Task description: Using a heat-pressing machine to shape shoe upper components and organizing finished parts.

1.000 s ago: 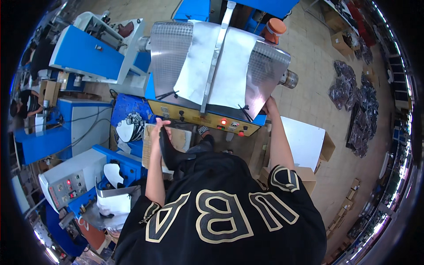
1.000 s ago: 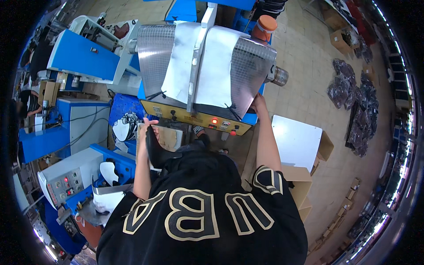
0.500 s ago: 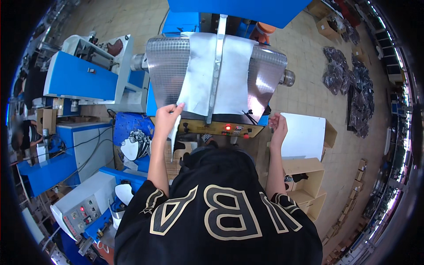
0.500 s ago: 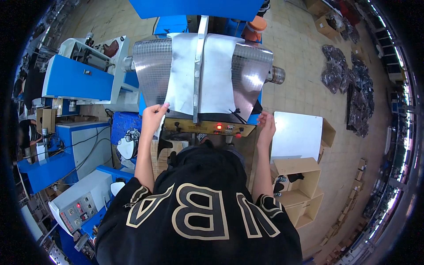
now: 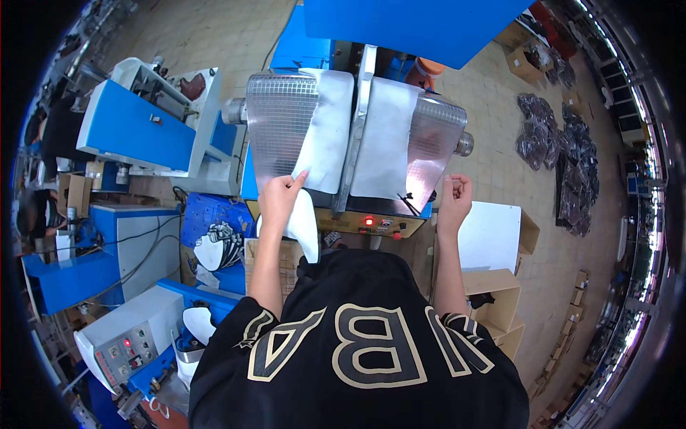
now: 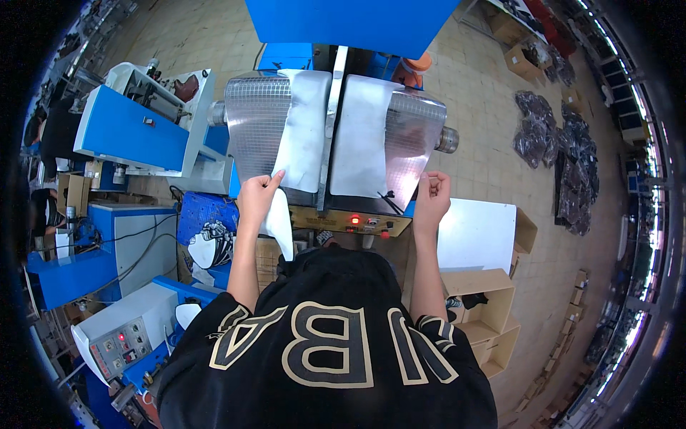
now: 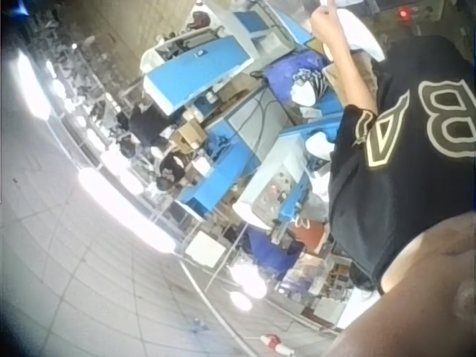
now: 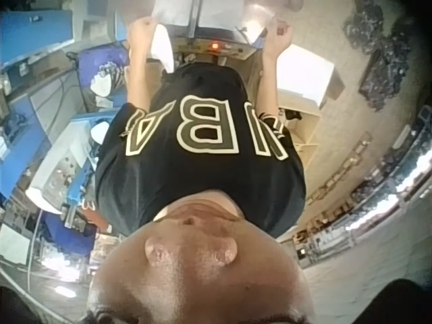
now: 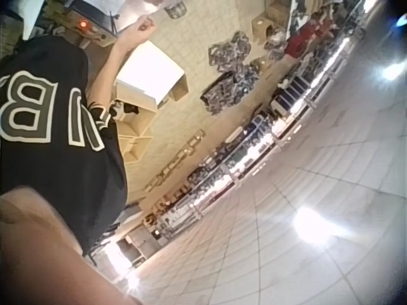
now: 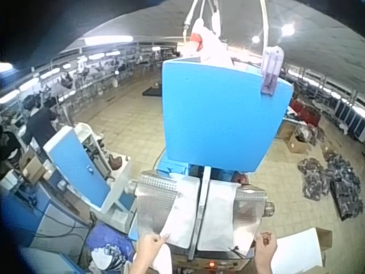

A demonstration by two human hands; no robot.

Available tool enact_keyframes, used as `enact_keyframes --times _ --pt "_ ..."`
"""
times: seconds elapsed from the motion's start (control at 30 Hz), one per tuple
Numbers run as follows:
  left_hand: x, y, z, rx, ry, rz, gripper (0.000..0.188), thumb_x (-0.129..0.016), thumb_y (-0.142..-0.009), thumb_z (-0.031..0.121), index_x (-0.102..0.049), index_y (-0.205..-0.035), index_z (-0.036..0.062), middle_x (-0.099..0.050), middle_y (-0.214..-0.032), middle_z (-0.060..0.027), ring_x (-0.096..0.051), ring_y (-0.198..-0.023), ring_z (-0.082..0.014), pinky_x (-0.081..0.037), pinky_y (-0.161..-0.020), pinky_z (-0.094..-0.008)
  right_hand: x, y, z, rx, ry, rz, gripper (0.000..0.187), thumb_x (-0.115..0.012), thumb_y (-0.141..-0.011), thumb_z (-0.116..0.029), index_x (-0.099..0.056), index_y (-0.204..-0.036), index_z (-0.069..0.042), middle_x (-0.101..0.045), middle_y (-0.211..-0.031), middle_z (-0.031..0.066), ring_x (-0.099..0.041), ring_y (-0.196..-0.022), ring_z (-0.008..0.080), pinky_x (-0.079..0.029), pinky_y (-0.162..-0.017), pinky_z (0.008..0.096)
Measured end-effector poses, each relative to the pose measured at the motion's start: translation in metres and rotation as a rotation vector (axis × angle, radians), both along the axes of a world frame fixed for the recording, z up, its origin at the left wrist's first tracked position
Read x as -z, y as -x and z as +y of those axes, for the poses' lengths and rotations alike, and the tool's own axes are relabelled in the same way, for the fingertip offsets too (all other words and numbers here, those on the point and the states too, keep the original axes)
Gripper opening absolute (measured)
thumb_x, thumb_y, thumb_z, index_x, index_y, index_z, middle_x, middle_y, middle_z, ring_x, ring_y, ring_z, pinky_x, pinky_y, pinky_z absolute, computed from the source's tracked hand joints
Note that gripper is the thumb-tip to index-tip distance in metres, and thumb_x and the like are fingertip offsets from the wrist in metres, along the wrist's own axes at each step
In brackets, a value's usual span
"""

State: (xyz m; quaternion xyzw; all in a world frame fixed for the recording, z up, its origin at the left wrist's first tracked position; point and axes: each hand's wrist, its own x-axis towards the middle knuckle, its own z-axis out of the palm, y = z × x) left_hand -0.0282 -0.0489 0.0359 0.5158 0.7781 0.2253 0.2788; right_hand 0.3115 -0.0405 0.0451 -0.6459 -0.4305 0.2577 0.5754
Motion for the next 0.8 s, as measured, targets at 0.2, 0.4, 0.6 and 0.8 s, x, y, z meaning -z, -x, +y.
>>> enact_keyframes --times 0.2,0.4,0.6,0.8 --pt "-0.003 0.007 -0.013 -0.025 -0.067 0.136 0.044 -0.066 -0.084 0.046 -0.061 -0.066 0.0061 -0.059 -0.060 -0.0142 -0.056 -0.057 -0.0359 -0.043 -0.053 -0.0421 -0.033 0.026 0.012 -0.215 0.023 -0.069 0.010 -0.059 -0.093 -0.009 -0.061 -0.101 -0.003 -0.048 -0.072 -0.0042 -0.043 -0.063 0.0037 -0.037 -0.057 0.0196" --pt "-0.018 0.006 -0.008 -0.005 -0.036 -0.024 0.034 -0.074 -0.080 0.030 -0.062 -0.068 0.0002 -0.059 -0.058 -0.0121 -0.057 -0.053 -0.0265 -0.043 -0.051 -0.0361 -0.048 0.067 0.023 -0.431 0.104 -0.044 0.015 -0.058 -0.095 -0.014 -0.066 -0.102 -0.003 -0.059 -0.072 0.0003 -0.053 -0.065 0.0053 -0.044 -0.060 0.0205" --pt "-0.030 0.014 -0.007 0.090 -0.006 -0.465 0.012 -0.071 -0.082 0.008 -0.067 -0.083 -0.0035 -0.060 -0.065 0.0014 -0.051 -0.062 -0.0034 -0.040 -0.055 -0.0219 -0.054 0.080 0.034 -0.535 0.163 0.001 0.019 -0.056 -0.096 -0.015 -0.066 -0.104 -0.001 -0.063 -0.078 0.0021 -0.055 -0.067 0.0065 -0.046 -0.063 0.0210" --pt "-0.042 0.029 -0.007 0.053 -0.141 -0.283 0.013 -0.066 -0.084 0.009 -0.065 -0.087 -0.0039 -0.061 -0.067 -0.0062 -0.050 -0.063 -0.0094 -0.043 -0.061 -0.0265 -0.053 0.087 0.060 -0.550 0.160 -0.188 0.024 -0.059 -0.094 -0.019 -0.065 -0.108 0.000 -0.067 -0.083 0.0074 -0.063 -0.073 0.0100 -0.050 -0.067 0.0235"
